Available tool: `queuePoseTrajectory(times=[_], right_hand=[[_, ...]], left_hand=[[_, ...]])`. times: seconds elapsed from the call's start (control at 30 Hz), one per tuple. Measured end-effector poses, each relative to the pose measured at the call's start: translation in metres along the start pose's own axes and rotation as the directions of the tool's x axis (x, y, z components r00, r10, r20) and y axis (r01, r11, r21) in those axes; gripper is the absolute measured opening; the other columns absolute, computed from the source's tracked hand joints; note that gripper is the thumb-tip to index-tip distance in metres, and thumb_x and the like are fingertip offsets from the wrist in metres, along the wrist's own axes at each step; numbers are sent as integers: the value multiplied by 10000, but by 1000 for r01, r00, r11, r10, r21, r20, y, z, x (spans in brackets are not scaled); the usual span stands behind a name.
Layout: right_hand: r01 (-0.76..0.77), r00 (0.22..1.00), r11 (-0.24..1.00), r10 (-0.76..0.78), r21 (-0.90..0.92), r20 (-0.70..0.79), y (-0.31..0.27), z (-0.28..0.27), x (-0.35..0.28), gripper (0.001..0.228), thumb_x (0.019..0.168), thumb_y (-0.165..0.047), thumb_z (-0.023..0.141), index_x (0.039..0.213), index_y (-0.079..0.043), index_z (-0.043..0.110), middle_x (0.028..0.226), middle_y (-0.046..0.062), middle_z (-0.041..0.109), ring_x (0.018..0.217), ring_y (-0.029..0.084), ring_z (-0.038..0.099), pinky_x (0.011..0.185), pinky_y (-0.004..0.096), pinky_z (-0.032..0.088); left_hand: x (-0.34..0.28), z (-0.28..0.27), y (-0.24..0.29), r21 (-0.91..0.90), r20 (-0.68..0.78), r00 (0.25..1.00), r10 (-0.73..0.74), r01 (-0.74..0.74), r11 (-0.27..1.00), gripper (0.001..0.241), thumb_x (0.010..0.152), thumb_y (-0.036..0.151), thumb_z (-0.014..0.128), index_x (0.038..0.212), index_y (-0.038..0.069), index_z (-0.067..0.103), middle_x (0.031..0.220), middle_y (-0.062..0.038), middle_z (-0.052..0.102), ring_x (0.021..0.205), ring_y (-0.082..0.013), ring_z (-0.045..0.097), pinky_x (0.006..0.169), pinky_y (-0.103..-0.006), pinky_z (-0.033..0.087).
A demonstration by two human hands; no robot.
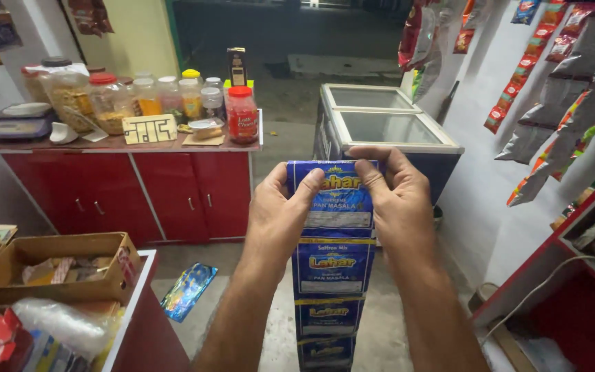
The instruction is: Organizing and counting strips of pan masala packets in a retail environment.
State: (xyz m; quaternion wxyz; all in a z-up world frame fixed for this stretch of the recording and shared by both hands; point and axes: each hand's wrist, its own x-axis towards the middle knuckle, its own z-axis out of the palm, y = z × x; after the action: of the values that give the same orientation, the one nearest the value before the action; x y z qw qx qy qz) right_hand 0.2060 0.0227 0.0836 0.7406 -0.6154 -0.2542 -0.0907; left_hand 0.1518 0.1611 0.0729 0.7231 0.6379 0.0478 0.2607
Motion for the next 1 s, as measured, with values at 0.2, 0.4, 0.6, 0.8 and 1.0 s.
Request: queuePoseTrajectory(times=[0.2, 0.4, 0.6, 0.8, 1.0], right_hand=[[63, 998, 998, -63, 16, -25, 5, 32, 8, 177, 1023, -108, 626, 1162, -26, 699, 934, 53, 738, 785, 73, 687, 666, 220, 571], [64, 998, 998, -65, -19, -18, 0, 54, 21, 229, 1005, -116, 642, 1219, -39, 667, 915, 63, 751, 762, 68, 689, 647, 218, 577], [35, 999, 992, -36, -123, -10, 2, 61, 46, 276, 960, -124, 670, 1230, -61, 664, 889, 55, 750, 738, 70, 686, 601, 216, 561], [-13, 996, 1000, 14, -10, 85, 33, 52, 91, 270, 975, -138, 662, 1232, -57, 657, 888, 65, 748, 733, 76, 678, 604, 223, 569], [13, 979, 999, -23, 53, 202, 50, 46, 137, 343, 976, -161, 653, 1295, -40, 615, 896, 93, 747, 757, 91, 690, 635, 227, 570]], left_hand=[[12, -28, -7, -126, 32, 994, 105, -100, 987, 207, 968, 225, 664, 1013, 24, 692, 896, -50, 773, 774, -84, 710, 666, -255, 594], [25, -38, 5, -176, -60, 986, 156, -165, 971, 170, 972, 186, 669, 978, 18, 699, 868, -51, 766, 733, -78, 689, 633, -258, 581], [50, -33, -1, -143, -139, 970, 200, -220, 965, 163, 967, 188, 683, 967, 26, 704, 867, -27, 761, 749, -55, 678, 654, -239, 576], [92, -21, -21, -178, -210, 953, 216, -255, 951, 170, 952, 180, 718, 950, 11, 696, 844, -34, 749, 722, -71, 657, 638, -257, 572], [137, -9, -30, -94, -335, 907, 255, -302, 949, 134, 925, 144, 749, 943, 20, 702, 846, -50, 756, 715, -65, 664, 638, -244, 560]])
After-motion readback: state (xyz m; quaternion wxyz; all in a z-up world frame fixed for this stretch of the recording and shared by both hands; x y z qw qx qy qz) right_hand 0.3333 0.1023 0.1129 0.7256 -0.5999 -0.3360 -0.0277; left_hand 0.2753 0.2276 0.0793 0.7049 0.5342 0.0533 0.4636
